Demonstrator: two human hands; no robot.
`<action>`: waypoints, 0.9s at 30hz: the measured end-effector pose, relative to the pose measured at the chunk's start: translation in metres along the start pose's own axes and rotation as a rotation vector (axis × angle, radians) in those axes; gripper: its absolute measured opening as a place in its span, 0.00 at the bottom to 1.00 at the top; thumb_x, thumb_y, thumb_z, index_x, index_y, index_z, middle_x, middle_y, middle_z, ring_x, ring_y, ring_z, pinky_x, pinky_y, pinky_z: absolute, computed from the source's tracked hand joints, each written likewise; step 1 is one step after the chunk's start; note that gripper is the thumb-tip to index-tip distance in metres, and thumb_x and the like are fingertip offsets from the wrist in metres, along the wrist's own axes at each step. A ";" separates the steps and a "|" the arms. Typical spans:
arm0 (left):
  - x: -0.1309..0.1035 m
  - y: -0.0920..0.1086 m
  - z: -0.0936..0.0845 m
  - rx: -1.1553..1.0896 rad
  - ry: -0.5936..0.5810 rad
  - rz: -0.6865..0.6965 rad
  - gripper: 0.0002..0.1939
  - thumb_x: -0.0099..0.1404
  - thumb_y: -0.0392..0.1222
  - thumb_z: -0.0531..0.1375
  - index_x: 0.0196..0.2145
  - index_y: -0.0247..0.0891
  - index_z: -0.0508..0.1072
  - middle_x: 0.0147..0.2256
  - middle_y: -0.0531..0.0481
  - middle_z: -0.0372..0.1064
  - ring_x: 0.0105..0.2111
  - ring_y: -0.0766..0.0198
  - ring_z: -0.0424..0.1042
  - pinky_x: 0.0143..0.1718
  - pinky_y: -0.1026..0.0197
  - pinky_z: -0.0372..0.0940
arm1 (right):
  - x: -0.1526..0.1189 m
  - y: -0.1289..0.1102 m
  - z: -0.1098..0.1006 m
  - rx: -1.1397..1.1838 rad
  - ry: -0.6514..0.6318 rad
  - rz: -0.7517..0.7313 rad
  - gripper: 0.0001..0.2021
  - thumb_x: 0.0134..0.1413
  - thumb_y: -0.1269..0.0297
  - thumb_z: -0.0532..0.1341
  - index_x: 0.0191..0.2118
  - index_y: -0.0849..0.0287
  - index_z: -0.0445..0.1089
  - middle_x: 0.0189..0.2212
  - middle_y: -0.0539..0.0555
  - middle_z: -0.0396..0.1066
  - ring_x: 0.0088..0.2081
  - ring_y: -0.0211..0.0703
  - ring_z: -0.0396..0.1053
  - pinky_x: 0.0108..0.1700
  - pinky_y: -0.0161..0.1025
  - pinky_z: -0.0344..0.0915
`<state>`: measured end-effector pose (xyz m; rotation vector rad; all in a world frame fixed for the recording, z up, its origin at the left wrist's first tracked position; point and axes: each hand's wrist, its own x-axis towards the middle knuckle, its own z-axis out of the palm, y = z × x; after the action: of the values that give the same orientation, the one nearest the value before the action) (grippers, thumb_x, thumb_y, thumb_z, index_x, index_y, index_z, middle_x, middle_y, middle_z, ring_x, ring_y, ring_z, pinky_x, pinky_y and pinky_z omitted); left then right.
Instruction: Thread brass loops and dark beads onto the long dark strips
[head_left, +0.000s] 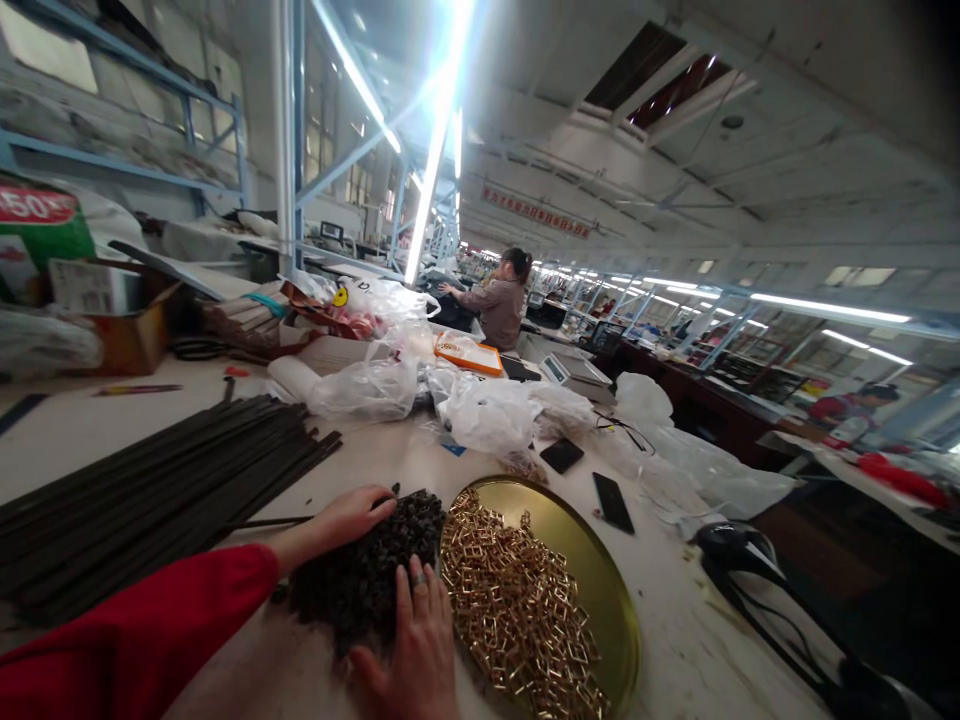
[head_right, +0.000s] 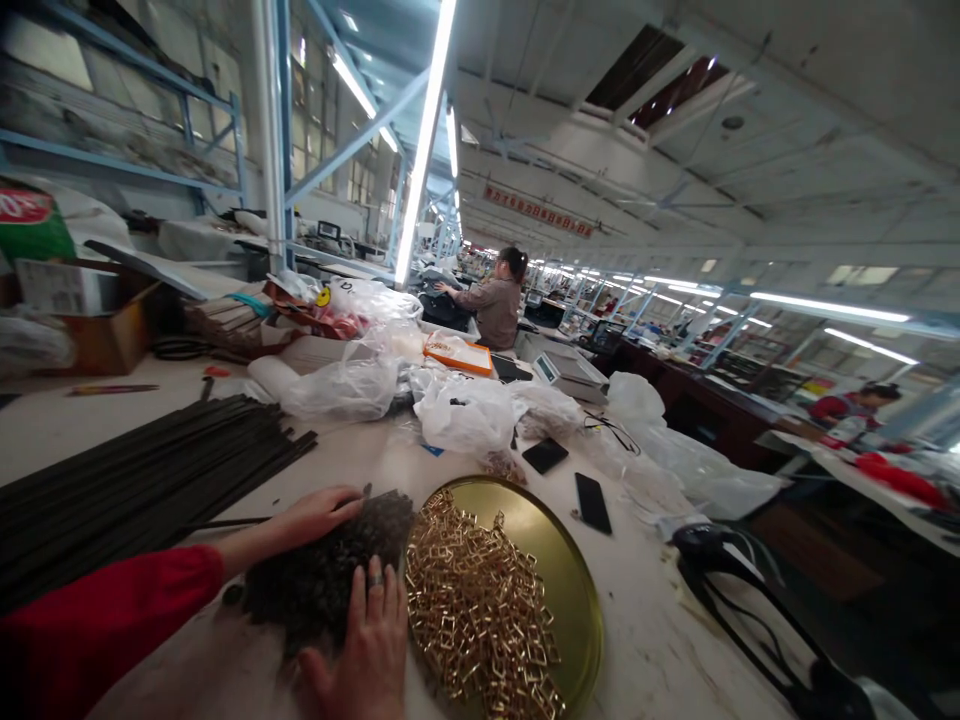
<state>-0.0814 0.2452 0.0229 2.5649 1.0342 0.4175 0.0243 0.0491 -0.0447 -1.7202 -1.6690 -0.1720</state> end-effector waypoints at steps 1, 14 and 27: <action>0.005 0.001 -0.001 0.018 -0.005 -0.016 0.18 0.67 0.48 0.47 0.45 0.38 0.70 0.46 0.46 0.70 0.46 0.59 0.68 0.49 0.59 0.60 | -0.001 0.000 0.001 -0.016 0.006 -0.004 0.39 0.46 0.41 0.58 0.61 0.55 0.51 0.61 0.57 0.53 0.59 0.61 0.53 0.57 0.57 0.54; 0.025 0.020 -0.016 0.254 -0.175 -0.090 0.09 0.65 0.43 0.56 0.37 0.34 0.70 0.37 0.49 0.70 0.36 0.63 0.70 0.39 0.55 0.67 | -0.005 0.005 0.007 0.051 0.074 0.026 0.35 0.47 0.44 0.58 0.60 0.54 0.55 0.59 0.57 0.57 0.58 0.60 0.56 0.56 0.57 0.57; 0.075 0.022 -0.002 0.265 -0.056 -0.077 0.12 0.65 0.43 0.56 0.43 0.35 0.68 0.43 0.47 0.68 0.41 0.59 0.69 0.42 0.52 0.66 | -0.001 0.008 0.007 0.056 0.116 0.023 0.35 0.45 0.43 0.59 0.58 0.55 0.58 0.57 0.57 0.60 0.56 0.60 0.59 0.54 0.57 0.60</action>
<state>-0.0173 0.2838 0.0447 2.7363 1.2366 0.1981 0.0285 0.0529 -0.0537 -1.6552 -1.5553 -0.2087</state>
